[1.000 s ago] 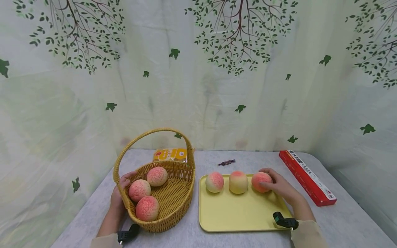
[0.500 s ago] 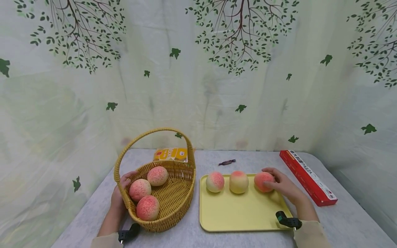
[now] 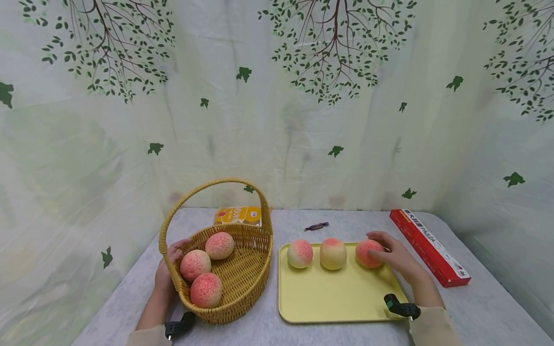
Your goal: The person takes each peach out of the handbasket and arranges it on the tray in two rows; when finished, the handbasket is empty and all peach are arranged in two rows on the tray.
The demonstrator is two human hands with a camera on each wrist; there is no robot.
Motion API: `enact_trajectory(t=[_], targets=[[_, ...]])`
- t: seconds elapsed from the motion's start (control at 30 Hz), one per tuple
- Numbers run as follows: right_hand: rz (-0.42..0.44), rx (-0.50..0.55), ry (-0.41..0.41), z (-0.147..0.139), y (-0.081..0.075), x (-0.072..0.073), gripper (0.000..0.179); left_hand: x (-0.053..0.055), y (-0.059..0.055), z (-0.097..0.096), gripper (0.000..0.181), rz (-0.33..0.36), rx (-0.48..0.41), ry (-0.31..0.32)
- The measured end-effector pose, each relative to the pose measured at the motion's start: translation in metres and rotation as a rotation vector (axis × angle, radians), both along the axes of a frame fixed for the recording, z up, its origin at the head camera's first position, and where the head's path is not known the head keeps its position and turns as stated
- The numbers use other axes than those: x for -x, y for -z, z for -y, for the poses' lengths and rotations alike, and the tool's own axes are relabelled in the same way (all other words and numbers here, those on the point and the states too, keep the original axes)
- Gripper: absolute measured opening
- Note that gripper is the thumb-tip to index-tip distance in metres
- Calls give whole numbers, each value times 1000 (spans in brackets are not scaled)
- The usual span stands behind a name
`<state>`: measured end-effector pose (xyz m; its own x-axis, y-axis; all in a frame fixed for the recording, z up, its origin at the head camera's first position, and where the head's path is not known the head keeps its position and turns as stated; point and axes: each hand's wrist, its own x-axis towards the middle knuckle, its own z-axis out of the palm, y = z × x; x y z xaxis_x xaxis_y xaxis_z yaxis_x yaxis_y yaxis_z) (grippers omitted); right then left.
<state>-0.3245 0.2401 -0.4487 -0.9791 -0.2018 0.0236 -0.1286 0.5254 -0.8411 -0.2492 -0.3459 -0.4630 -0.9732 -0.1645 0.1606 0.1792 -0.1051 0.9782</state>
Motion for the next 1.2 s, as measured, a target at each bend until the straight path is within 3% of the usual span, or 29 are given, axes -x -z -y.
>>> enact_trajectory(t=[0.2, 0.53, 0.97, 1.2], targets=[[-44, 0, 28, 4, -7, -1, 73, 0, 3, 1, 41, -49, 7, 5], [-119, -15, 25, 17, -25, -7, 67, 2, 5, 1, 42, -50, 32, 1], [-222, 57, -41, 52, -35, -7, 52, 3, 5, 3, 40, -73, 33, -1], [-267, 97, -55, 68, -40, -14, 48, 4, 6, 3, 46, -11, 82, -17]])
